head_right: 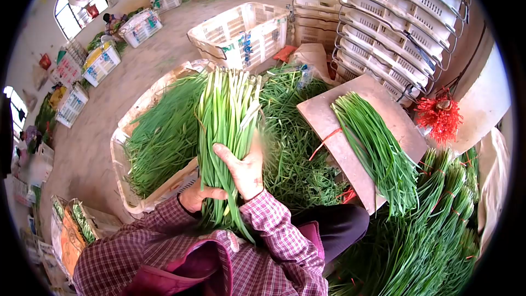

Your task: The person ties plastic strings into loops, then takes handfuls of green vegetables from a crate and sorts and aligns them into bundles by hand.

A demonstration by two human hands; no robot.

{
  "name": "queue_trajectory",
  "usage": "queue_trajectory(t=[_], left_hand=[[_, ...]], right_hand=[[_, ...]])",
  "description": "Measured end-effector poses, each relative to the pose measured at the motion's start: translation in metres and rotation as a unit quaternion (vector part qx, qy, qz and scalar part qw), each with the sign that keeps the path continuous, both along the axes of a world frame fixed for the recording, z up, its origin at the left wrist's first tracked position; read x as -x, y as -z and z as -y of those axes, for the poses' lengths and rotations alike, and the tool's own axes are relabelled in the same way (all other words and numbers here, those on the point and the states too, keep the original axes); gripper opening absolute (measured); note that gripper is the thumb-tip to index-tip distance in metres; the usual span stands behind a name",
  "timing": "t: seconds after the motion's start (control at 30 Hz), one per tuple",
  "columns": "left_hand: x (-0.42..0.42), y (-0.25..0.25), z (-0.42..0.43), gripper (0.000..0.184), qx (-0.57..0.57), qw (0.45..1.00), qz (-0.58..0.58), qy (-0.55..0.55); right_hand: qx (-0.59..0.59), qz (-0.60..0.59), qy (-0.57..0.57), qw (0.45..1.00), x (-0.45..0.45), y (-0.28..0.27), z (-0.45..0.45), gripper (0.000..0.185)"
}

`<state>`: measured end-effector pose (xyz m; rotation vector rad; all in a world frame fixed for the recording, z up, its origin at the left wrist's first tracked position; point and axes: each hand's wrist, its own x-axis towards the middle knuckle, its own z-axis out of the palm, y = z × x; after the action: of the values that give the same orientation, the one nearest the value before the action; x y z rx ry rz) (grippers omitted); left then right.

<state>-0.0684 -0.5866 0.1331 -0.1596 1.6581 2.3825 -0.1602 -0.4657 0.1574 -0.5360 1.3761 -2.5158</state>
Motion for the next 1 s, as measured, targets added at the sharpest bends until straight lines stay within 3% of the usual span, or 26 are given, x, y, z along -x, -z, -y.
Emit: queue_trajectory(t=[0.07, 0.1, 0.17, 0.23, 0.33, 0.47, 0.57, 0.67, 0.7, 0.77, 0.8, 0.87, 0.93, 1.0], left_hand=[[0.008, -0.018, 0.003, 0.069, -0.037, 0.999, 0.006, -0.004], [0.013, -0.026, 0.013, 0.067, -0.035, 0.999, 0.002, 0.014], [0.020, -0.032, 0.030, 0.069, 0.028, 0.999, 0.001, 0.036], [0.022, -0.037, 0.037, 0.075, 0.054, 0.998, -0.009, 0.009], [0.026, -0.040, 0.049, 0.081, 0.123, 0.992, -0.028, 0.015], [0.024, -0.036, 0.058, 0.086, 0.147, 0.989, -0.015, 0.013], [0.027, -0.019, 0.077, 0.088, 0.124, 0.992, 0.017, 0.032], [0.027, -0.004, 0.091, 0.089, 0.077, 0.995, 0.044, 0.039], [0.027, -0.002, 0.093, 0.088, 0.054, 0.997, 0.046, 0.039], [0.028, -0.001, 0.098, 0.083, 0.062, 0.997, 0.018, 0.042], [0.027, -0.006, 0.098, 0.078, 0.054, 0.997, 0.009, 0.061], [0.026, -0.008, 0.101, 0.066, 0.053, 0.995, -0.014, 0.086], [0.025, -0.007, 0.107, 0.064, 0.067, 0.994, -0.022, 0.086], [0.023, -0.012, 0.107, 0.060, 0.075, 0.995, 0.005, 0.069]], right_hand=[[-0.024, -0.077, 0.005, 0.997, 0.010, -0.002, -0.003, 0.059], [-0.023, -0.099, -0.029, 0.994, 0.016, -0.001, -0.008, 0.071], [-0.020, -0.094, -0.044, 0.994, 0.029, -0.001, -0.014, 0.086], [-0.032, 0.011, -0.125, 0.992, 0.030, -0.013, -0.029, 0.095], [-0.098, -0.041, -0.097, 0.990, 0.037, -0.010, -0.031, 0.087], [-0.174, -0.111, -0.032, 0.978, 0.040, -0.002, -0.031, 0.057], [-0.249, -0.133, -0.014, 0.959, 0.043, 0.011, -0.036, 0.031], [-0.218, -0.160, 0.013, 0.963, 0.049, 0.020, -0.041, 0.017], [-0.219, -0.115, -0.020, 0.969, 0.048, 0.013, -0.049, 0.021], [-0.273, -0.190, 0.054, 0.942, 0.057, 0.022, -0.050, 0.025], [-0.306, -0.134, 0.015, 0.942, 0.057, 0.014, -0.060, 0.030], [-0.340, -0.170, 0.045, 0.924, 0.061, 0.012, -0.066, 0.030], [-0.389, -0.231, 0.110, 0.885, 0.068, 0.019, -0.070, 0.029], [-0.398, -0.240, 0.076, 0.882, 0.078, 0.006, -0.082, 0.028]])
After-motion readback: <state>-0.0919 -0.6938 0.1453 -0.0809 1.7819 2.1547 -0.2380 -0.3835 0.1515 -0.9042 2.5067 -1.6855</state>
